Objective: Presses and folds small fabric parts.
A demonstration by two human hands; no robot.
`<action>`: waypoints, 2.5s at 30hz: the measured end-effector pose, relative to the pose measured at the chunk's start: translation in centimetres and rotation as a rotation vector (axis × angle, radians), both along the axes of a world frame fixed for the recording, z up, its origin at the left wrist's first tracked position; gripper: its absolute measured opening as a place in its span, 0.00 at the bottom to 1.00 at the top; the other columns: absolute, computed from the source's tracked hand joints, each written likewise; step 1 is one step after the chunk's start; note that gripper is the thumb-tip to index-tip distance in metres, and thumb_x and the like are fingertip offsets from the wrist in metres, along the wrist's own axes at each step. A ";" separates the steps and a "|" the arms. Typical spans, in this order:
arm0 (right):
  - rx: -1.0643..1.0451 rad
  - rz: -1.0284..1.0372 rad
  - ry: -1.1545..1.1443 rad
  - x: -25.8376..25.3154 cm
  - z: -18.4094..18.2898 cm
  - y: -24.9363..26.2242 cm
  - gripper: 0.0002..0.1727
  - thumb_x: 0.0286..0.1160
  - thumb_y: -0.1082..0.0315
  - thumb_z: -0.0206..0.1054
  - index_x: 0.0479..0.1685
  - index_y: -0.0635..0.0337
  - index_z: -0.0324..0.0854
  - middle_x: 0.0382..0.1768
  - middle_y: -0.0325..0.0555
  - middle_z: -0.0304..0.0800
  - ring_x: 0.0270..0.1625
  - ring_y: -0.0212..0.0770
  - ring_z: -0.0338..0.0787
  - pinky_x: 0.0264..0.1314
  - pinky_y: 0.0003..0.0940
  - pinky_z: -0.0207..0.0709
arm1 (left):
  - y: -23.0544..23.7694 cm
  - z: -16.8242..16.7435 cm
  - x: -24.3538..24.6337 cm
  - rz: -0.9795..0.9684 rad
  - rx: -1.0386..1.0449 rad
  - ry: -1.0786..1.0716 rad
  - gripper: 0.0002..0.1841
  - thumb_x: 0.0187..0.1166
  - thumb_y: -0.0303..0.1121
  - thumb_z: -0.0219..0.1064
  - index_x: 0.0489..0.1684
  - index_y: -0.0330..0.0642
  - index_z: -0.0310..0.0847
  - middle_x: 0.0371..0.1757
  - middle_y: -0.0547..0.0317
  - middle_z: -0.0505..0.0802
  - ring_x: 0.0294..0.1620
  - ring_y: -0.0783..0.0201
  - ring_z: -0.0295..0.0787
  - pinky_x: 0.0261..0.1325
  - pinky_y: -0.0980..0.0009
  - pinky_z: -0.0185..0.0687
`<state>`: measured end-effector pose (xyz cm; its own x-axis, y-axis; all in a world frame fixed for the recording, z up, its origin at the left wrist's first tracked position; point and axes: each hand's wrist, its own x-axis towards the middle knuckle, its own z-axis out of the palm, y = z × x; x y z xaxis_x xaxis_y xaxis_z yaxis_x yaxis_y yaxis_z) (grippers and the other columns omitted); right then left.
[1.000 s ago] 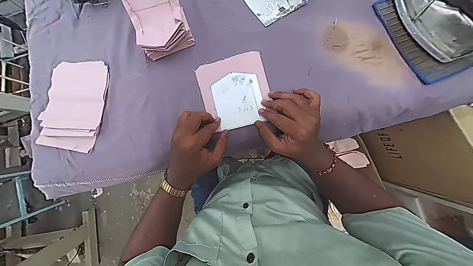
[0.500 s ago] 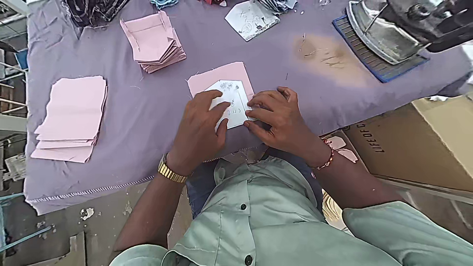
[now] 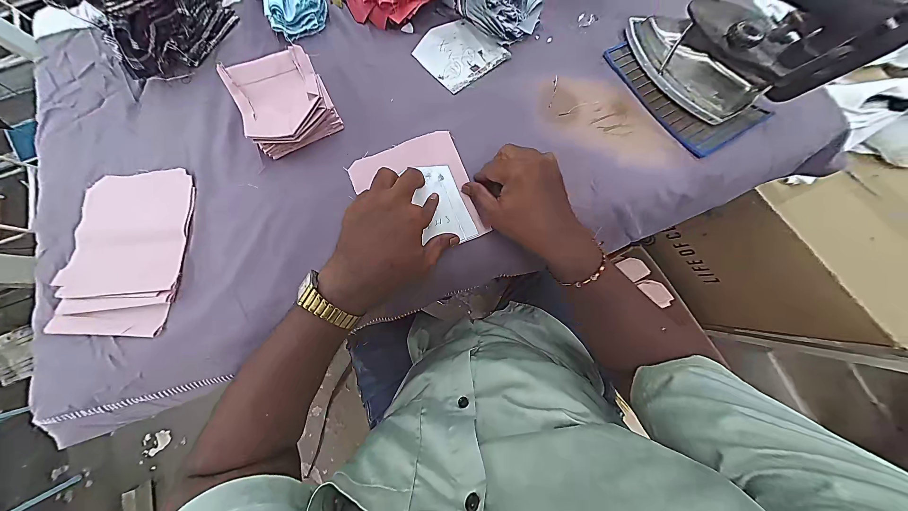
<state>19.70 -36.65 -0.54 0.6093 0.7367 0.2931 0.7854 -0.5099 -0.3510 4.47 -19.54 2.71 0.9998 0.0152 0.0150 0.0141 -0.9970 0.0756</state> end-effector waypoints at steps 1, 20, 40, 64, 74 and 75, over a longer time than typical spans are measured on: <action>-0.016 -0.006 0.027 -0.1 0.1 0.6 0.19 0.79 0.50 0.66 0.29 0.53 0.90 0.33 0.44 0.86 0.43 0.48 0.87 0.48 0.55 0.73 | 0.0 0.2 0.1 0.004 0.000 0.007 0.34 0.77 0.70 0.55 0.66 0.57 0.91 0.71 0.56 0.82 0.68 0.50 0.76 0.52 0.53 0.81; 0.300 0.026 0.164 -7.0 -0.4 -3.8 0.08 0.76 0.62 0.72 0.41 0.55 0.95 0.39 0.39 0.91 0.41 0.31 0.90 0.42 0.29 0.86 | 2.4 2.0 4.7 -0.091 0.024 0.192 0.35 0.72 0.74 0.63 0.77 0.72 0.82 0.57 0.51 0.87 0.59 0.48 0.83 0.49 0.50 0.83; -0.202 -0.547 -0.158 26.3 10.1 -13.1 0.48 0.76 0.23 0.51 0.61 0.64 0.85 0.55 0.81 0.86 0.62 0.86 0.83 0.55 0.90 0.68 | 0.9 0.5 3.8 0.081 -0.034 0.019 0.40 0.61 0.83 0.61 0.58 0.64 0.94 0.51 0.53 0.91 0.57 0.48 0.86 0.43 0.46 0.85; -0.138 0.038 -0.309 1.5 8.8 0.6 0.25 0.90 0.45 0.53 0.77 0.39 0.82 0.31 0.49 0.85 0.34 0.53 0.87 0.32 0.52 0.78 | 1.3 0.4 2.9 0.155 -0.067 -0.036 0.44 0.56 0.86 0.60 0.40 0.53 0.96 0.49 0.60 0.91 0.54 0.54 0.87 0.44 0.51 0.85; -0.194 0.283 -0.135 0.7 11.3 -2.0 0.23 0.93 0.52 0.52 0.75 0.50 0.82 0.29 0.46 0.86 0.34 0.48 0.88 0.36 0.49 0.81 | 3.5 -0.2 2.4 0.056 -0.155 -0.199 0.26 0.79 0.59 0.65 0.56 0.48 0.92 0.44 0.55 0.93 0.47 0.51 0.92 0.47 0.45 0.87; -0.205 0.296 -0.111 0.0 11.6 -2.9 0.23 0.93 0.52 0.53 0.76 0.49 0.82 0.29 0.44 0.86 0.32 0.46 0.87 0.35 0.48 0.81 | 3.9 0.1 2.3 0.042 -0.202 -0.206 0.19 0.83 0.49 0.65 0.57 0.48 0.92 0.46 0.55 0.95 0.47 0.52 0.93 0.48 0.44 0.87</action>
<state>19.74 -39.55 11.03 0.3336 0.9265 0.1741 0.9370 -0.3056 -0.1694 6.76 -15.69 2.78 0.9744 0.0797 0.2101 0.0185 -0.9603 0.2783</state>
